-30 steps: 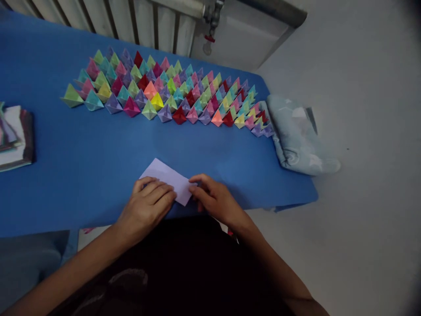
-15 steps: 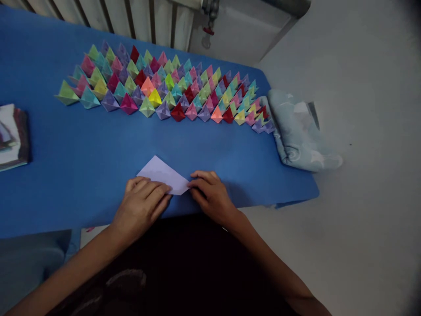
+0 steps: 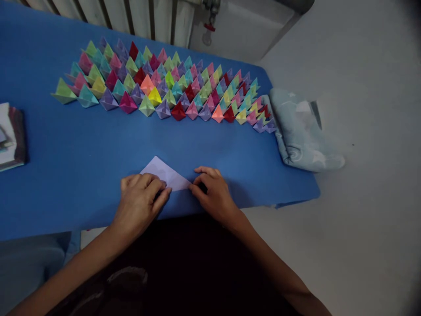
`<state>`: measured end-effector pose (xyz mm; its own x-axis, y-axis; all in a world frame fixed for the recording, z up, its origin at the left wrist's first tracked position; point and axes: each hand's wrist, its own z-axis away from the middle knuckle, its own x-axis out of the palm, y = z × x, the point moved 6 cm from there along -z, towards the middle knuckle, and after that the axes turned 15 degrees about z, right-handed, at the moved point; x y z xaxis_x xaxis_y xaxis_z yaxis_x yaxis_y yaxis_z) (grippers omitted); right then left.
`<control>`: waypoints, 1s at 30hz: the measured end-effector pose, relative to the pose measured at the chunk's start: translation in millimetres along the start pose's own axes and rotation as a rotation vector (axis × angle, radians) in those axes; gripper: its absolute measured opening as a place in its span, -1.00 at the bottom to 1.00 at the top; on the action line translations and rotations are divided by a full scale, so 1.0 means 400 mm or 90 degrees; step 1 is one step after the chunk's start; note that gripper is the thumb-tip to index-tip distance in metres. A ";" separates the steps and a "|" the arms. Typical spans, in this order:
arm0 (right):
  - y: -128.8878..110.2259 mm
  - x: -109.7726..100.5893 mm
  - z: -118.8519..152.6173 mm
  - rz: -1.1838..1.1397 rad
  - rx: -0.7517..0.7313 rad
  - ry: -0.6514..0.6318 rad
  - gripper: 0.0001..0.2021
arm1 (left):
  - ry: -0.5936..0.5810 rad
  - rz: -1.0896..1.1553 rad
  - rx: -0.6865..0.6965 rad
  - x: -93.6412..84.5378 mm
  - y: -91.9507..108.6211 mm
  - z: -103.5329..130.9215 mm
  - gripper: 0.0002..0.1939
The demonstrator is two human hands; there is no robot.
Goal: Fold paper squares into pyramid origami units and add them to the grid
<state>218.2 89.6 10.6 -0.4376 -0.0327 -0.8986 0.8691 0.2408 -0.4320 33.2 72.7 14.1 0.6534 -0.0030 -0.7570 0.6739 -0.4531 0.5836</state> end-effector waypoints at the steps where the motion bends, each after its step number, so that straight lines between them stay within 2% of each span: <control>1: 0.001 0.000 -0.002 -0.001 0.007 -0.006 -0.87 | -0.001 0.001 -0.004 0.000 0.000 -0.001 -0.74; 9: -0.001 -0.002 -0.022 0.048 0.038 -0.071 -0.91 | 0.012 0.027 -0.028 -0.005 -0.012 0.003 -0.76; 12: -0.015 -0.009 -0.021 0.107 0.037 -0.116 -0.94 | 0.014 0.010 0.022 -0.004 -0.004 0.008 -0.76; 15: -0.033 -0.014 -0.014 0.150 0.024 -0.160 -0.87 | 0.015 0.000 0.092 -0.004 0.013 0.014 -0.75; 18: -0.042 -0.019 -0.007 0.156 0.030 -0.169 -0.86 | 0.013 0.014 0.125 -0.006 0.024 0.019 -0.76; 21: -0.039 -0.018 0.000 0.084 0.065 -0.176 -0.87 | 0.009 0.017 0.123 -0.007 0.028 0.022 -0.81; 26: -0.039 -0.025 0.002 -0.179 0.142 -0.145 -0.92 | 0.005 -0.014 0.126 0.004 0.033 0.021 -0.79; 30: -0.064 -0.048 0.002 -0.363 0.127 -0.130 -0.95 | 0.029 0.029 0.122 -0.012 0.041 0.017 -0.84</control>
<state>204.5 83.4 38.9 -0.8084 -0.2916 -0.5114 0.5477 -0.0545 -0.8349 38.7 59.4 25.4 0.6997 0.0106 -0.7144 0.5679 -0.6150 0.5470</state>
